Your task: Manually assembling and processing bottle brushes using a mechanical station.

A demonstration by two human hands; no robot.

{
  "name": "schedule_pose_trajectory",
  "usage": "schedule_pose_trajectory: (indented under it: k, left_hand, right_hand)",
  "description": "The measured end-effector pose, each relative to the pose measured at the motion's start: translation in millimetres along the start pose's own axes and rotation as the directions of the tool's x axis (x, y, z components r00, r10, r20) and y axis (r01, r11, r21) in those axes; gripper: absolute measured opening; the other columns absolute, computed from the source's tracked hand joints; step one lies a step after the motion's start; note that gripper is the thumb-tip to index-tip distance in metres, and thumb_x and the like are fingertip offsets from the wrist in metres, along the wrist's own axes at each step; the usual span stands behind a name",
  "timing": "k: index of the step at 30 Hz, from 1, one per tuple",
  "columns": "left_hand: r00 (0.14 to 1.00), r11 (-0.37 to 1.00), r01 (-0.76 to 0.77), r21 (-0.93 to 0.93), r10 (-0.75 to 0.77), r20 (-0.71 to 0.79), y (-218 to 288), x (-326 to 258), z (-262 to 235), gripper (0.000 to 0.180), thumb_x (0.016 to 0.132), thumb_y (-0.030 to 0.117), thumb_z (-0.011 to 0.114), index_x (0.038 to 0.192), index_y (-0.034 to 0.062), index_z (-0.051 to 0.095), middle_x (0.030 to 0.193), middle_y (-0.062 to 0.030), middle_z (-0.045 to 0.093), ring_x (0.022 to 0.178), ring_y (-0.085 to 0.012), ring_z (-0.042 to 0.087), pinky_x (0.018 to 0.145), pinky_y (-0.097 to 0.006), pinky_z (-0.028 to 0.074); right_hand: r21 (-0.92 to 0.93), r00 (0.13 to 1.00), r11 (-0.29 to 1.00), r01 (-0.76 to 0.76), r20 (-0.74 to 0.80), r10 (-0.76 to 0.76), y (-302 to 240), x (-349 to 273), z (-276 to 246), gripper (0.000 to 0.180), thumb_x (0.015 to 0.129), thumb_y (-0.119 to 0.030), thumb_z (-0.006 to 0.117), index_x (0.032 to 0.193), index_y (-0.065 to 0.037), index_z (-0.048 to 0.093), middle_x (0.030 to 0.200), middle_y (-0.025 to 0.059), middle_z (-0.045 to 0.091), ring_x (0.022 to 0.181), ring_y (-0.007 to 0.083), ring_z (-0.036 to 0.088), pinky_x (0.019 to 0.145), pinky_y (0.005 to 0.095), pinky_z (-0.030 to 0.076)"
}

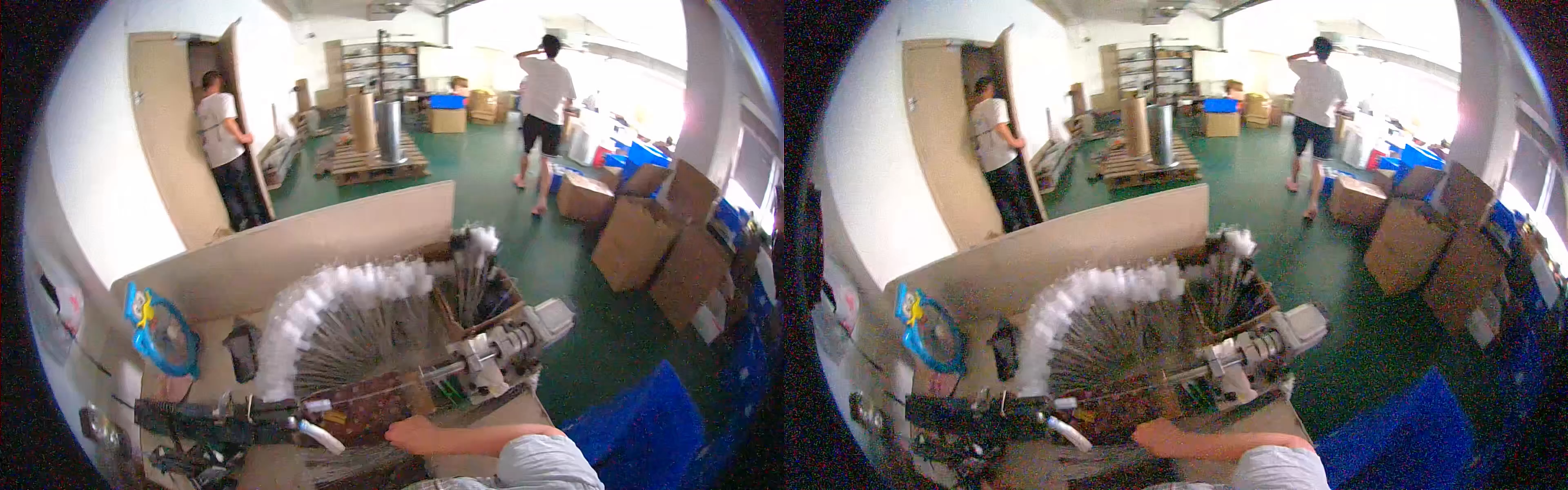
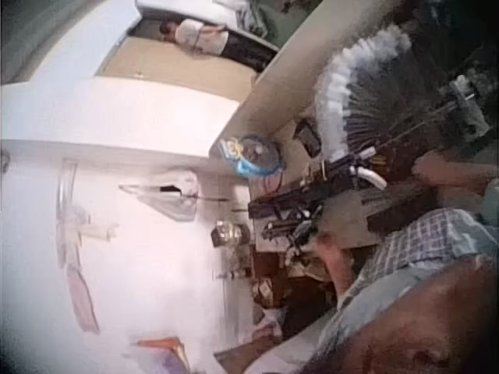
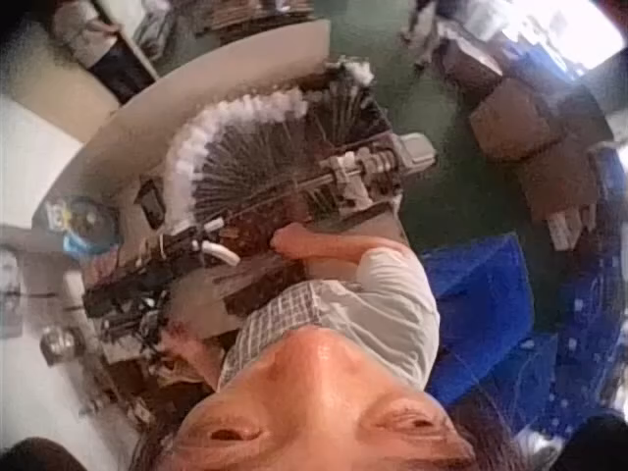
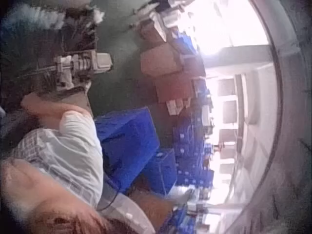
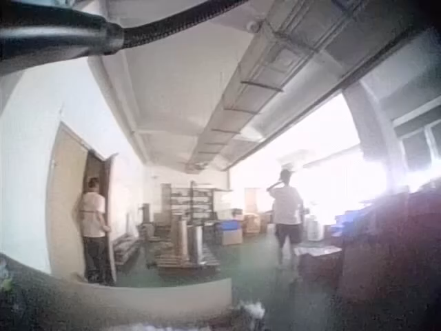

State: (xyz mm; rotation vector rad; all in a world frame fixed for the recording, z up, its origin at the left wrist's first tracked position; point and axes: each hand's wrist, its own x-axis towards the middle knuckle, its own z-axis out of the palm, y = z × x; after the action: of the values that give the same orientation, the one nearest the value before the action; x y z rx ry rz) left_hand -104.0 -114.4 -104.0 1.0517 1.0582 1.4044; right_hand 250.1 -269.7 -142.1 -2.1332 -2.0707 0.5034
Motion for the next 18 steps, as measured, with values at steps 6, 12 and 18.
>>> schedule_pose_trajectory:
  k: [6, 12, 18]
  left_hand:
    - [0.973, 0.997, -0.072, 0.030, 0.064, 0.222, 74.2, 62.6, 109.1, 0.021, 0.092, 0.018, 0.039, 0.077, 0.0047, 0.045, 0.061, -0.0072, 0.037, 0.050, -0.0205, 0.026, 0.048, -0.036, 0.027]
    - [0.904, 0.989, -0.139, 0.058, 0.102, 0.416, -0.9, 0.3, 89.0, 0.023, 0.092, 0.019, 0.039, 0.080, 0.0018, 0.048, 0.066, -0.0092, 0.042, 0.054, -0.0219, 0.032, 0.052, -0.036, 0.032]
    - [0.810, 0.964, -0.221, 0.147, 0.097, 0.579, -35.2, -18.2, 75.1, 0.026, 0.093, 0.020, 0.040, 0.083, -0.0011, 0.052, 0.070, -0.0112, 0.047, 0.058, -0.0233, 0.037, 0.057, -0.036, 0.036]
  right_hand:
    - [-0.050, 0.981, 0.998, -0.040, 0.186, 0.049, -17.7, -1.8, -29.0, 0.013, 0.079, -0.017, 0.053, 0.088, -0.008, 0.056, 0.087, 0.0094, 0.058, 0.082, 0.0306, 0.061, 0.059, 0.0441, 0.050]
    - [0.056, 0.999, 0.998, -0.029, 0.048, 0.026, -17.3, -21.8, -45.2, 0.014, 0.080, -0.018, 0.052, 0.092, -0.010, 0.055, 0.088, 0.0094, 0.058, 0.084, 0.0310, 0.060, 0.062, 0.0449, 0.050]
    - [0.150, 0.994, 0.983, -0.105, -0.003, 0.107, -8.7, -29.5, -24.6, 0.019, 0.083, -0.022, 0.052, 0.097, -0.011, 0.055, 0.092, 0.0090, 0.058, 0.087, 0.0303, 0.060, 0.066, 0.0443, 0.049]
